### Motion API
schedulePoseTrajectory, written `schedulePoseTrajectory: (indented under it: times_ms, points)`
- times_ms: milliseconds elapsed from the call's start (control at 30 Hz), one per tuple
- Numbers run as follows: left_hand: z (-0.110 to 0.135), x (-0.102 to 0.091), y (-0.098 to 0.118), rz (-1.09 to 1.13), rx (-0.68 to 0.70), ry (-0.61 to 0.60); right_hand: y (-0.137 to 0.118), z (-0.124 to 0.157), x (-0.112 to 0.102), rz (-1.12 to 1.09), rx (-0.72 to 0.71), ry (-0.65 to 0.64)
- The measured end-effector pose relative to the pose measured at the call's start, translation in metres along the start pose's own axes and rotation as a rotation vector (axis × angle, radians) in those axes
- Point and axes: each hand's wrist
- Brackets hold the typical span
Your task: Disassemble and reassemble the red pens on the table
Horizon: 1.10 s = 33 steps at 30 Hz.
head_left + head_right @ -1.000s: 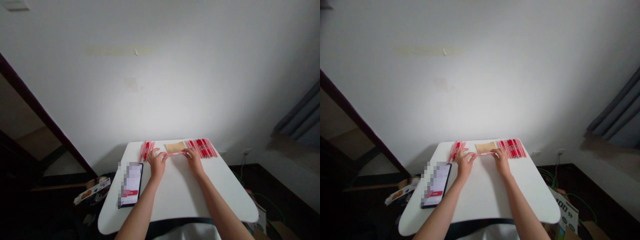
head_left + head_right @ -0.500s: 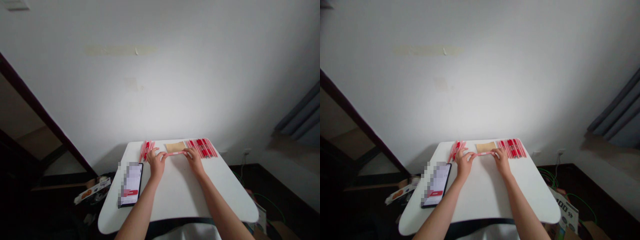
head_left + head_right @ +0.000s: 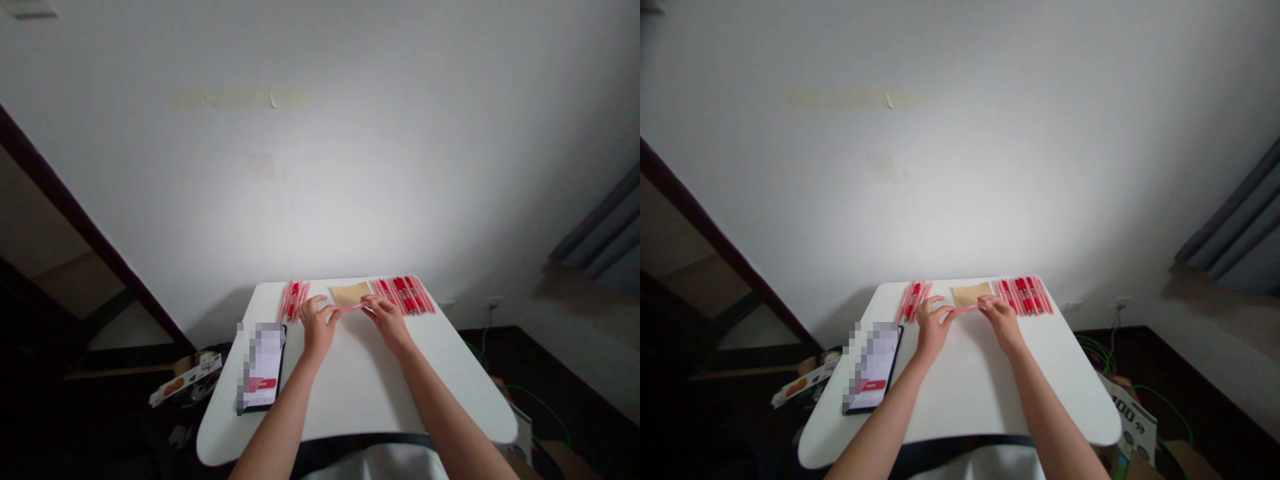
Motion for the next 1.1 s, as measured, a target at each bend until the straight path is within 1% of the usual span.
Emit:
schedulePoseTrajectory:
  times_ms: [133, 267, 433, 533, 633, 733, 867, 933, 1100]
  points:
    - [0.001, -0.001, 0.002, 0.024, 0.014, -0.031, 0.001, 0.001, 0.005, -0.165, 0.107, 0.01]
    - [0.001, 0.0, 0.002, 0.03, 0.045, -0.093, -0.003, 0.0, 0.003, -0.357, 0.194, 0.012]
    - [0.002, 0.002, -0.002, -0.003, 0.017, -0.112, -0.012, -0.002, -0.003, -0.538, 0.183, 0.021]
    - [0.004, 0.003, -0.002, -0.034, -0.008, -0.169, -0.016, -0.001, -0.006, -0.62, 0.196, 0.007]
    - [0.006, 0.004, 0.0, -0.075, -0.01, -0.248, -0.021, 0.001, -0.006, -0.662, 0.213, -0.033]
    - [0.007, 0.004, 0.001, -0.12, 0.009, -0.291, -0.027, 0.003, -0.005, -0.689, 0.219, -0.07]
    - [0.007, 0.004, 0.001, -0.142, 0.021, -0.336, -0.031, 0.004, -0.004, -0.687, 0.197, -0.06]
    - [0.006, 0.004, 0.001, -0.136, 0.021, -0.336, -0.031, 0.003, -0.005, -0.676, 0.182, -0.033]
    - [0.006, 0.006, -0.001, -0.112, 0.013, -0.288, -0.028, 0.001, -0.01, -0.653, 0.143, 0.021]
Point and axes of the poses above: each hand's wrist, its own z-axis away from the middle knuckle, its own x-axis out of the palm, y = z × x, and after that the axes turned 2 degrees about z, right-handed
